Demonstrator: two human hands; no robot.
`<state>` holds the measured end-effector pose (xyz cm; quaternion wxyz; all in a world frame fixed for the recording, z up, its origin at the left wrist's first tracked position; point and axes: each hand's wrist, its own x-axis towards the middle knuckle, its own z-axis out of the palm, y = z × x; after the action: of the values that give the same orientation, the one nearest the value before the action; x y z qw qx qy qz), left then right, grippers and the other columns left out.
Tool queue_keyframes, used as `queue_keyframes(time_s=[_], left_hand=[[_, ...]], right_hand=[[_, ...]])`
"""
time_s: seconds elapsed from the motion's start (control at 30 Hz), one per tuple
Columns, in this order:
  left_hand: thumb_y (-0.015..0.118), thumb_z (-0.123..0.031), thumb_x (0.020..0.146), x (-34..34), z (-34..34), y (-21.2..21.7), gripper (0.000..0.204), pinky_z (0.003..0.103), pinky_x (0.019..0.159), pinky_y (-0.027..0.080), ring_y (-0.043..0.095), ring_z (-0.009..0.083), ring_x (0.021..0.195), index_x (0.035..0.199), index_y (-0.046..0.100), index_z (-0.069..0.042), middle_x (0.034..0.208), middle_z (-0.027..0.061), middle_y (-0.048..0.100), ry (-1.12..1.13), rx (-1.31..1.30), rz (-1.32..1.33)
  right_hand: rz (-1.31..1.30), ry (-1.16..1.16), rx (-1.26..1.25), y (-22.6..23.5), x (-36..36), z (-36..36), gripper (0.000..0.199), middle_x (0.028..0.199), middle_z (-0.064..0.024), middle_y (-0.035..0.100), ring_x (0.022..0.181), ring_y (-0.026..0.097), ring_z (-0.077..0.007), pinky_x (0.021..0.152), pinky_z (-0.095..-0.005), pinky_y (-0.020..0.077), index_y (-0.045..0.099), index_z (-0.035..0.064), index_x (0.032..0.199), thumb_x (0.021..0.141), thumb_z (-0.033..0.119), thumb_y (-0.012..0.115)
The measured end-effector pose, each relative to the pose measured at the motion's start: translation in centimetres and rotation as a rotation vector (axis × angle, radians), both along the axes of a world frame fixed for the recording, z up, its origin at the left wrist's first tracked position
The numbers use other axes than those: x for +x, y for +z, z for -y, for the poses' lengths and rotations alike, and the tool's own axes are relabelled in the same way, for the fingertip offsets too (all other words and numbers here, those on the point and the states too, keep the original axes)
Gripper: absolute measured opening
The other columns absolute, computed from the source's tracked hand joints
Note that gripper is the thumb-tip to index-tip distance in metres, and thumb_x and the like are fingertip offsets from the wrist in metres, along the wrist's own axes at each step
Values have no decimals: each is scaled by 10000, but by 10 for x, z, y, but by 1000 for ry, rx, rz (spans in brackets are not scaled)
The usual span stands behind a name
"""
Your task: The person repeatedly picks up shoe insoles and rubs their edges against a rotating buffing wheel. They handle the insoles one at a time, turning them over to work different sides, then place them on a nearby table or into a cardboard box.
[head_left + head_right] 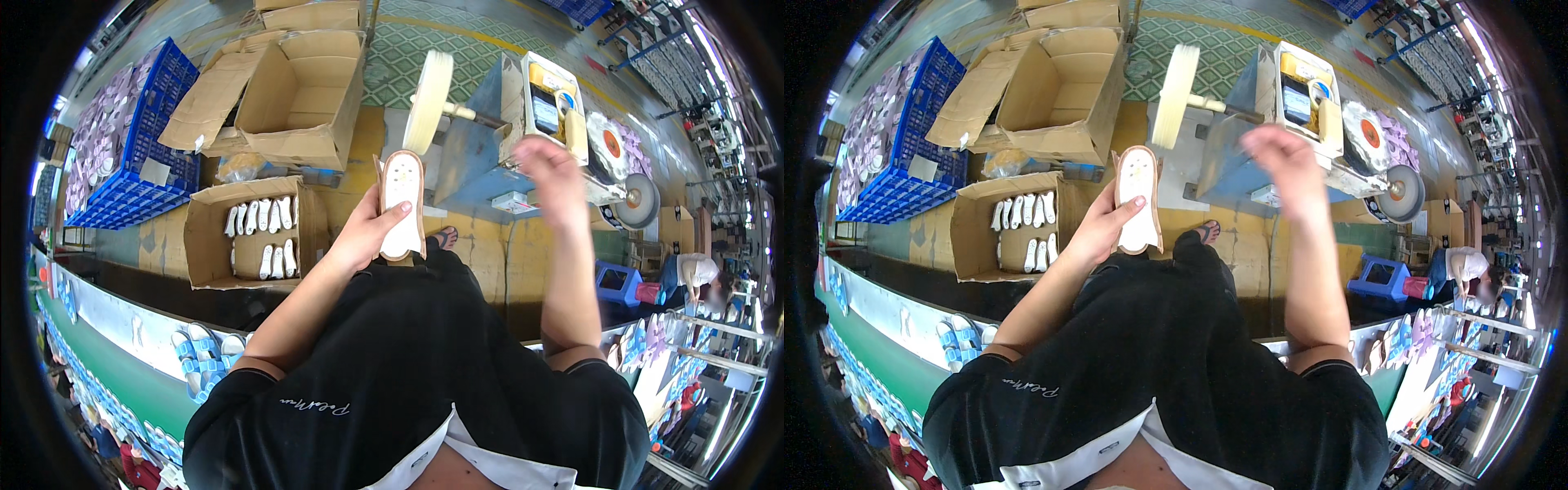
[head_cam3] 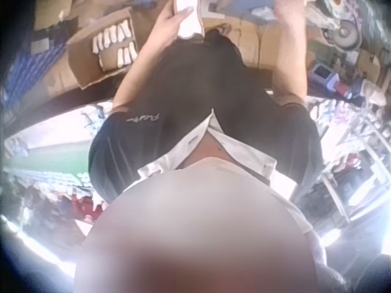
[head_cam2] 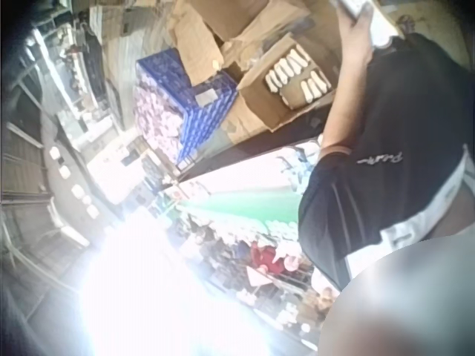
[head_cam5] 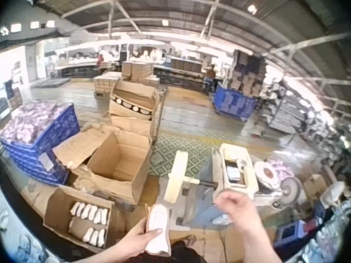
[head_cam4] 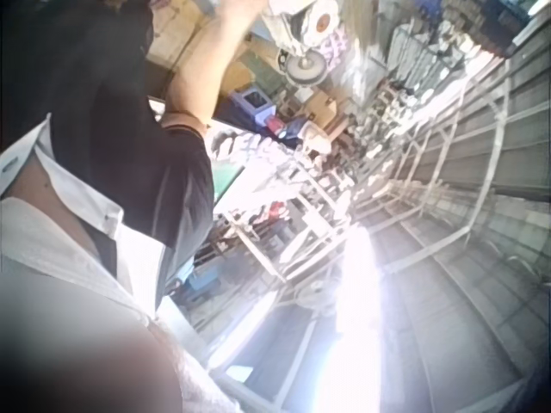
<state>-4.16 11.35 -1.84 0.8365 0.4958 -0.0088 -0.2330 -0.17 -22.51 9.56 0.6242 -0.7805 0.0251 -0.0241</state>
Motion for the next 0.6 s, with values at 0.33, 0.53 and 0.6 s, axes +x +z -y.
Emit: queue_keyframes(time_s=[0.33, 0.53, 0.6], left_hand=[[816, -378, 1107, -9, 9, 15, 859, 374, 1118, 582, 678, 214, 1346, 1679, 377, 88, 1522, 174, 655, -89, -133, 46], [780, -322, 1134, -9, 12, 20, 689, 346, 1002, 622, 739, 185, 1203, 1608, 492, 87, 1385, 162, 741, -13, 2, -39], [782, -294, 1121, -7, 12, 18, 629, 364, 980, 628, 761, 210, 1157, 1562, 534, 80, 1337, 178, 762, 37, 98, -22]], right_hand=[[283, 181, -439, -14, -49, -116, 89, 1152, -71, 681, 1052, 679, -228, 852, -344, 542, 837, 48, 1057, 991, 104, 860], [224, 229, -421, -15, -50, -121, 90, 1157, -88, 677, 1089, 681, -253, 900, -375, 548, 806, 42, 1077, 1006, 87, 838], [310, 302, -385, -4, -56, -129, 86, 1156, -105, 674, 1119, 680, -292, 938, -400, 548, 763, 39, 1082, 1019, 72, 811]])
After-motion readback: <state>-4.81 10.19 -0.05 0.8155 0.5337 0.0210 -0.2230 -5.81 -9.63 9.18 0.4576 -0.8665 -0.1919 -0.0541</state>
